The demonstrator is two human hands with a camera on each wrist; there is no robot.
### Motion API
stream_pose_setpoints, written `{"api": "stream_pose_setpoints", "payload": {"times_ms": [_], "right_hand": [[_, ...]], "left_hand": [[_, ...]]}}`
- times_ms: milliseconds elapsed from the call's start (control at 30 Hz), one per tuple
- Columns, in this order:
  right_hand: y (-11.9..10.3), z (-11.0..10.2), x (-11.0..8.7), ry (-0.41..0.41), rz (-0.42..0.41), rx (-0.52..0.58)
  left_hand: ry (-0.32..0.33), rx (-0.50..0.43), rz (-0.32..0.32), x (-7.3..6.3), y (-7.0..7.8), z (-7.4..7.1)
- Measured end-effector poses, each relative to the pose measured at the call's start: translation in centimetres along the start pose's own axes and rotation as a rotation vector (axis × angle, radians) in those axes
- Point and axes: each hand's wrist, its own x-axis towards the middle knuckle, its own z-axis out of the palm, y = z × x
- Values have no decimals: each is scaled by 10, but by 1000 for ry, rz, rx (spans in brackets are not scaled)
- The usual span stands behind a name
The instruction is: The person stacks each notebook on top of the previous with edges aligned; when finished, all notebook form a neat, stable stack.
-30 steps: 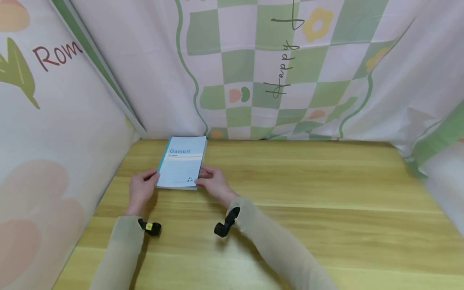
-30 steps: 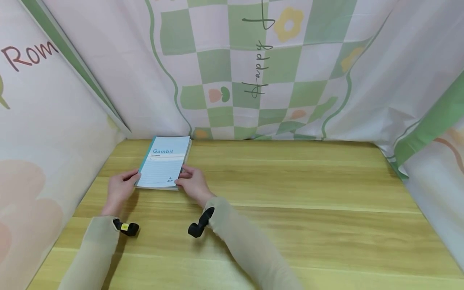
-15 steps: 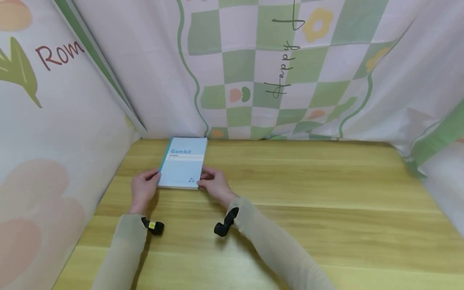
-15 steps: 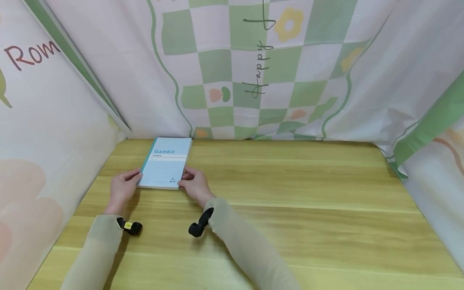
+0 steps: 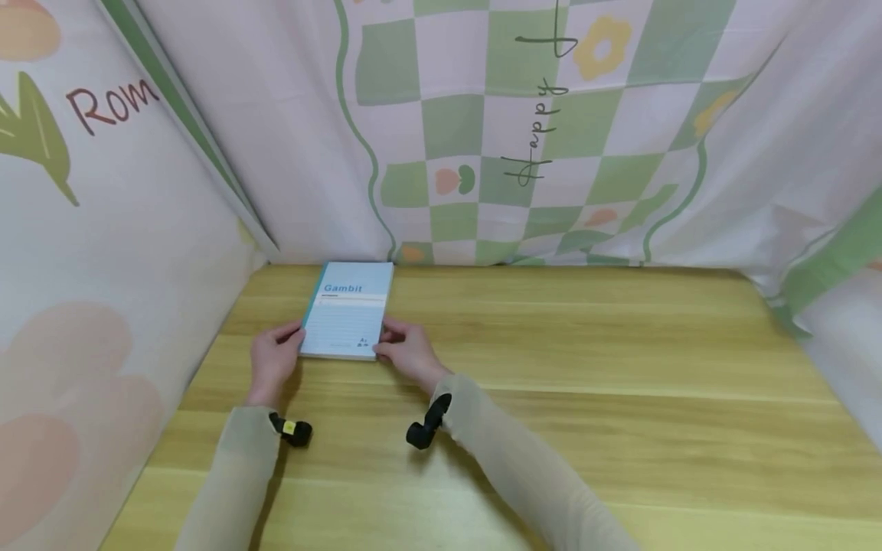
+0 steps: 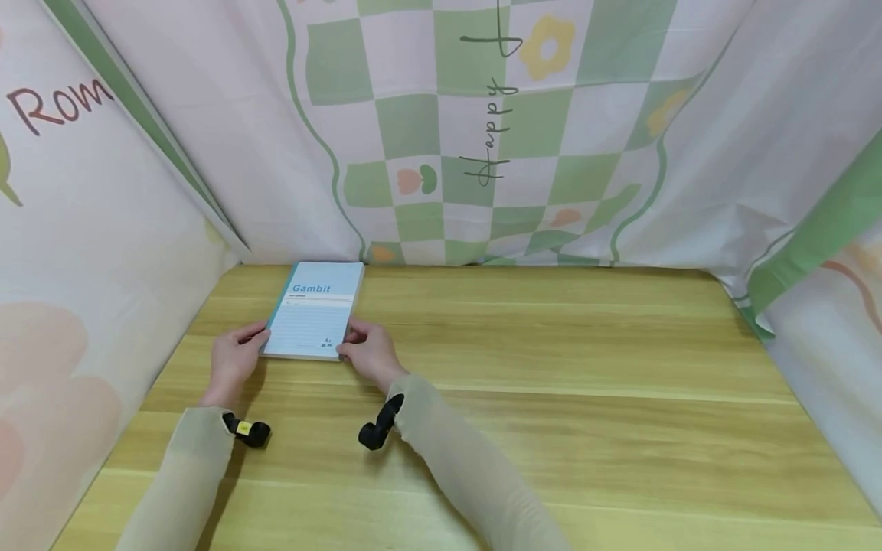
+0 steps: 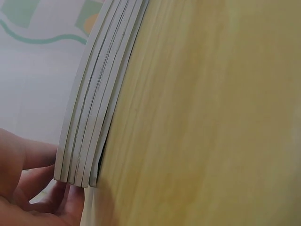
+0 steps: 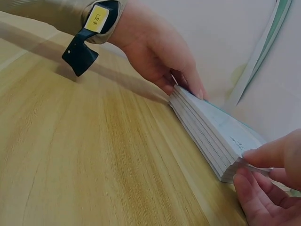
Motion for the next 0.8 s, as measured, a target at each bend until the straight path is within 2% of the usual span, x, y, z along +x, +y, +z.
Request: {"api": "stream_pose_setpoints", "payload": {"times_ms": [167,333,467,567,667,800], "right_hand": [[0,0,-1,-4,-1,1],[1,-3,-1,-11,14,54],[1,-11,-2,-11,20,110],[2,-21,-3,-8,-6,129],[2,-35,-4,8,-38,129],[0,-56,-7,55,-84,161]], "left_hand": [[1,-12,-11,0,-2,1],[21,-64,19,-1,-6,2],[82,-140,25,-4,-5,1],[125,-194,24,-8,2,-2],[141,-224,60,-15,13,-2],[126,-234,163,-27,28,3]]}}
